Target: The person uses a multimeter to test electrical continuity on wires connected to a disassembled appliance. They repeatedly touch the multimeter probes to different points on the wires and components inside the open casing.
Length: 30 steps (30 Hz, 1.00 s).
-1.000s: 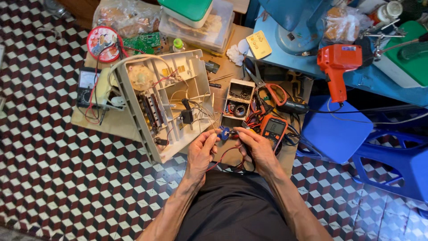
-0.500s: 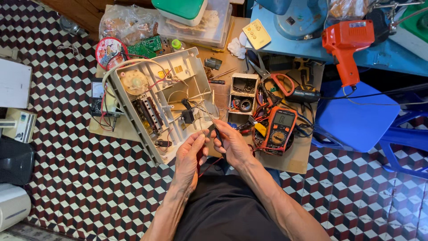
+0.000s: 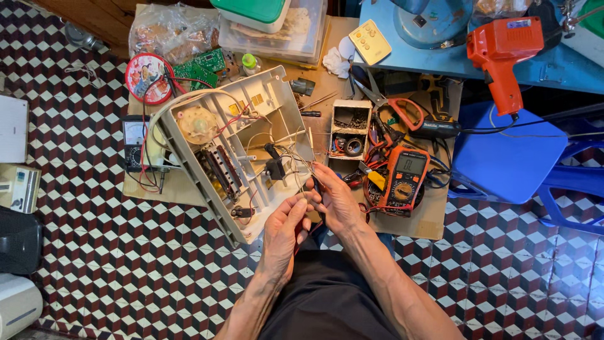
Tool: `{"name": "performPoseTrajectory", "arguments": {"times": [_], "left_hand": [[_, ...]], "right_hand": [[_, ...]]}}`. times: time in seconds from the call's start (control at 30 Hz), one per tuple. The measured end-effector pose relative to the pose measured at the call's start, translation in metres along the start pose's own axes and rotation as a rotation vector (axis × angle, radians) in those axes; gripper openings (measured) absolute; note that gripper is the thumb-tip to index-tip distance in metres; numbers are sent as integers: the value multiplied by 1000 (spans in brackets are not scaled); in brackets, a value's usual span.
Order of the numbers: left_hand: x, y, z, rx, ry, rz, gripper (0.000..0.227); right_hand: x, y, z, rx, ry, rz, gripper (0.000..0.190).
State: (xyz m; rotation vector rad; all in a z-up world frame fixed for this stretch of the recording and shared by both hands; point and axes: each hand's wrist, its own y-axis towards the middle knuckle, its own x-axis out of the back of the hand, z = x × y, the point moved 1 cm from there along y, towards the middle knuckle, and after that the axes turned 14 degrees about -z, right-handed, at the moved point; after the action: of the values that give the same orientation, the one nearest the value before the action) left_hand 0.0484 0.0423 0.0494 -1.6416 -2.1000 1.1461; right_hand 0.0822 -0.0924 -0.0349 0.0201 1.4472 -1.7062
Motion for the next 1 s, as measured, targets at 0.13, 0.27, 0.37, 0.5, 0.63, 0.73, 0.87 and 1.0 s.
{"name": "performPoseTrajectory", "arguments": {"times": [0.13,0.27,0.37,0.5,0.63,0.73,0.87,1.0], "left_hand": [[1,3,1,18,4,7,31],[-3,7,1,28,45,-10,31],[-8,7,2,30,67,-20,31],[-12,6,1,22,75,-23,31],[-17,6,-1,22,99,-19,30],[-20,4,-5,-24,29,103,29],[-27,9,-4,-19,66,50,26],[-28,14,-1,-27,95,41,27]], "right_hand": [[-2,0,4,8,12,-9,54],[-4,-5,11,34,14,6,52],[-3,-6,15,44,0,10,49],[-1,-4,17,40,5,26,46],[3,-2,15,35,13,26,44],[4,2,10,50,-15,-12,42],[6,2,5,56,-65,-48,42],[10,2,-2,115,-101,-32,44]]}}
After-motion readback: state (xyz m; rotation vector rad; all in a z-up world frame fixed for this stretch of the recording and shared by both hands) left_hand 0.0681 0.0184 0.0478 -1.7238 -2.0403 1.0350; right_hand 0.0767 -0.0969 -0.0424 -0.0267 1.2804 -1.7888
